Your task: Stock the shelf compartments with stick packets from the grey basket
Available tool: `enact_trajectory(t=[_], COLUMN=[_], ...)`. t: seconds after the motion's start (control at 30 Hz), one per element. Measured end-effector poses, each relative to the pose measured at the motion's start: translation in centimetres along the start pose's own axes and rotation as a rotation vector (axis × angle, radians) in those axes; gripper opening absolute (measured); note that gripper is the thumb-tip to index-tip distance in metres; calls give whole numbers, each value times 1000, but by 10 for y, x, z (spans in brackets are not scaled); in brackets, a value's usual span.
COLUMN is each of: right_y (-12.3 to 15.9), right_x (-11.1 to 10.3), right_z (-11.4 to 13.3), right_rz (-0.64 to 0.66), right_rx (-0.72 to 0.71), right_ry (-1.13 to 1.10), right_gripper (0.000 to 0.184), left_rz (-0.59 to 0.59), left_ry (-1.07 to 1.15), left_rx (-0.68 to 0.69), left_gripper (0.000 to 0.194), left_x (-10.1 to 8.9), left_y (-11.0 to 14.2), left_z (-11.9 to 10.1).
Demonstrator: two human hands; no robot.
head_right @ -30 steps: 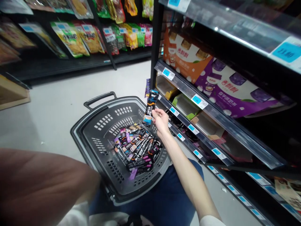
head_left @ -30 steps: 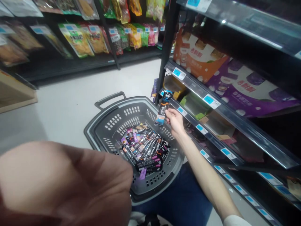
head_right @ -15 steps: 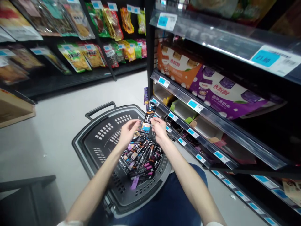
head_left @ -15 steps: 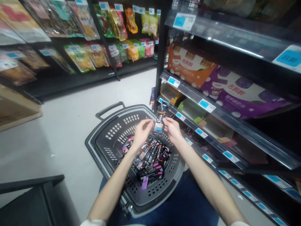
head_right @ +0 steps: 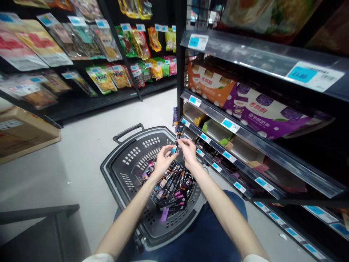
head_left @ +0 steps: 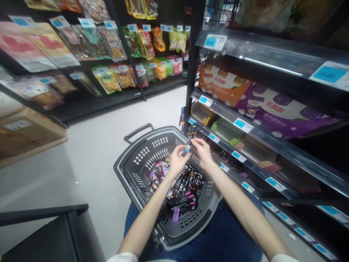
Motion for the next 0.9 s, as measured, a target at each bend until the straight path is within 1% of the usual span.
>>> enact_trajectory(t=[0.07,0.13,0.17,0.27,0.4,0.57,0.7,0.77,0.8,0.9], right_y=[3,5,5,6,4,3,2,2,1,0], right_x=[3,2,0,-7,-16,-16,-12,-11,-11,-11], right_z=[-1,-1,-1,1,0,1,2,2,1,-4], right_rz=[19,1,-18,-76,-143,-126,-103,-103,-112,-152], right_rx=[36,78,84,76,80,67,65,74,83,115], right_ry=[-50,-114,-141,-182,-167,-148,-146,-154,-164,-212], right_gripper=[25,29,32,41,36,37,33,33,33,36], left_rz=[45,99,121,176,189,178,177,149,114,-49], left_ry=[84,129,131,99,55,40,24,23,27,31], left_rx=[-102,-193,-215,-217,-195,-194,-169,-151,-142,-110], left_gripper=[46,46,46,49,52,53,54,56,58,59], left_x=[0,1,2,4,6,4,3,2,1,-10], left_y=[-1,-1,0,2,4,3,1,0,-1,-7], left_z=[3,4,4,1,1,4,4,4,4,3])
Point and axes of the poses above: each hand's wrist, its own y-axis away from the middle knuckle, its own x-axis out of the palm, z = x × y, the point moved 7 cm from there along -y, towards the middle knuckle, and after that the axes turned 9 degrees about -z, right-handed, at the moved point
